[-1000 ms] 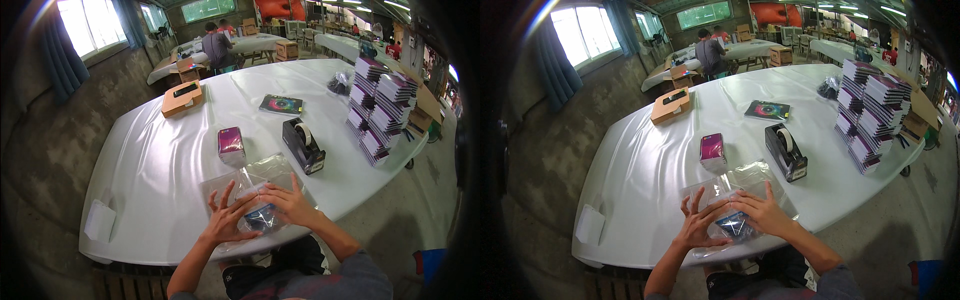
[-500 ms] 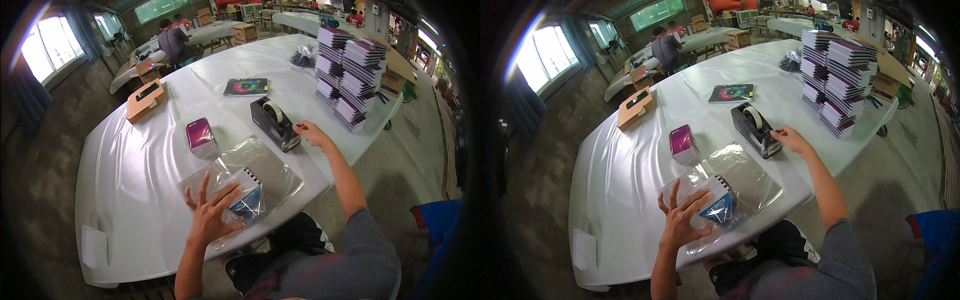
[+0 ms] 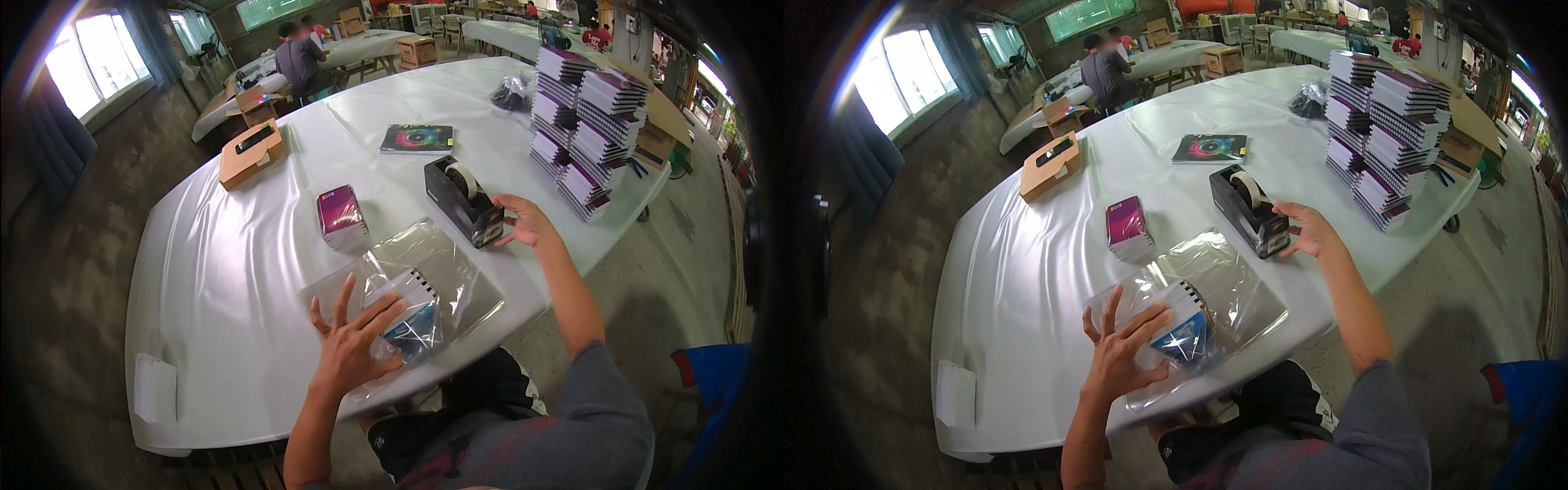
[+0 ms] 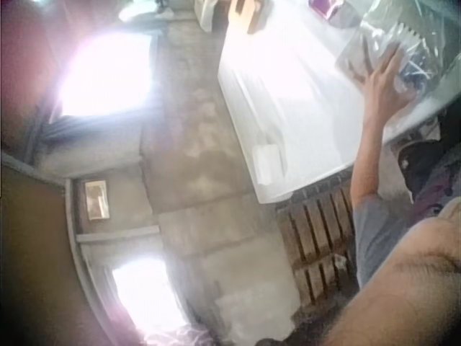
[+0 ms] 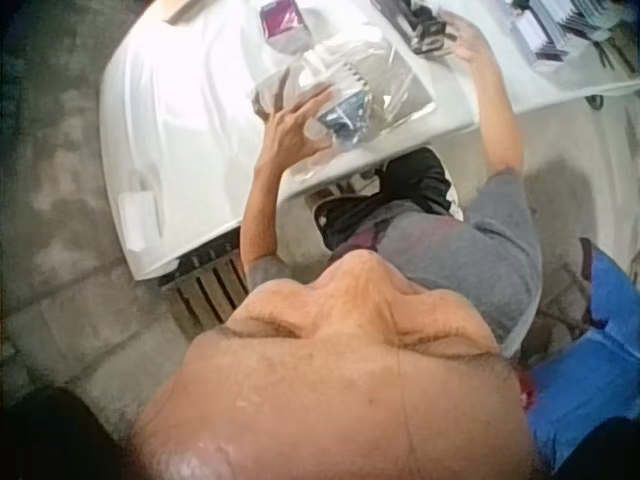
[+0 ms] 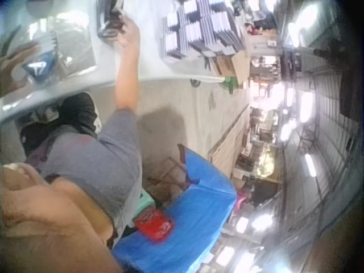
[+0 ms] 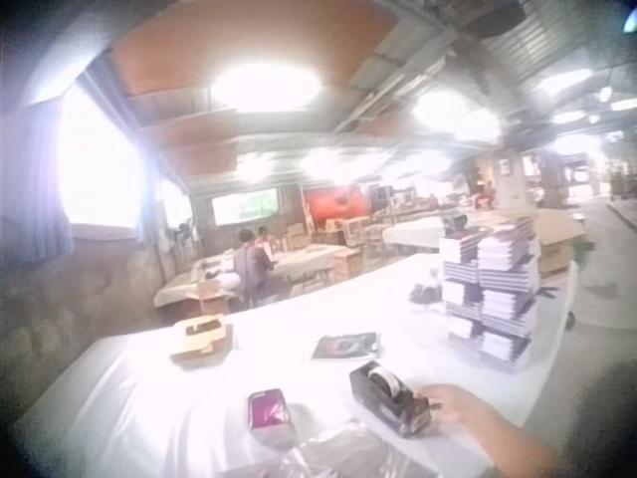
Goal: The person wraps spiral-bound notebooks in clear plastic sleeves at a table. They place each notebook into a sleeve, fold the plastic edges, and seal the package with tape from a dispenser. Finished wrapped notebooks are stacked on the table.
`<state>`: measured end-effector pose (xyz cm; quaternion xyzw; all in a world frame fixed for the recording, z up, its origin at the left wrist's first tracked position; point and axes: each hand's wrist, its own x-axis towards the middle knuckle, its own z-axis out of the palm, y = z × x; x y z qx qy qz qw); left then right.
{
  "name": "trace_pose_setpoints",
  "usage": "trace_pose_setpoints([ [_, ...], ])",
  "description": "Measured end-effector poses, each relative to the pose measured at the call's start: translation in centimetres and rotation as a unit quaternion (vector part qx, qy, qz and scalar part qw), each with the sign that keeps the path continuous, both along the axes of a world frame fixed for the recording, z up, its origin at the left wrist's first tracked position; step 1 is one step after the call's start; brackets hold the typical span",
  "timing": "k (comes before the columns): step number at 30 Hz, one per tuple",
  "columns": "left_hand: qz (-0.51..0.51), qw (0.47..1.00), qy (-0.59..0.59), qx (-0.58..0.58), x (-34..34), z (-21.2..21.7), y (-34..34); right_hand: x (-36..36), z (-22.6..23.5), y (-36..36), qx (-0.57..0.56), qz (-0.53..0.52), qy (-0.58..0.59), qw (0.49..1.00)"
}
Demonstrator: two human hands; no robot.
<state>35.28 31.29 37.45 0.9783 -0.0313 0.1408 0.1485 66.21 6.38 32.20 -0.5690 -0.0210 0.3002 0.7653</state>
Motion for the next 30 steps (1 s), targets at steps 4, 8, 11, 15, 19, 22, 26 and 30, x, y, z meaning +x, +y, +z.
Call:
trace_pose_setpoints([
  [4,0.003,1.000,0.008,0.003,0.0,0.2,0.0,0.2,-3.1,-1.1,-0.112,-0.017,-0.140,0.984],
  [8,-0.003,1.000,0.019,0.000,0.0,0.4,-0.1,-1.5,-4.2,-0.7,-0.315,-0.089,-0.375,0.867],
  [11,-0.004,0.999,0.029,0.020,0.1,0.5,0.2,-4.3,-0.1,-0.5,-0.311,-0.059,-0.402,0.859],
  [15,-0.030,0.997,0.061,0.049,-0.3,0.6,0.9,-9.7,8.3,3.0,-0.174,0.168,-0.366,0.899],
  [19,-0.049,0.995,0.057,0.068,-0.4,0.3,1.1,-11.8,11.8,8.0,-0.134,0.455,-0.320,0.820],
  [22,-0.054,0.993,0.067,0.080,-0.1,0.8,1.0,-12.9,11.1,11.0,-0.138,0.520,-0.301,0.788],
  [26,-0.045,0.992,0.103,0.065,0.0,1.0,1.0,-13.3,10.9,13.4,-0.181,0.514,-0.361,0.757],
  [30,-0.047,0.989,0.134,0.038,0.3,1.3,1.1,-13.0,9.9,14.2,-0.194,0.476,-0.406,0.756],
])
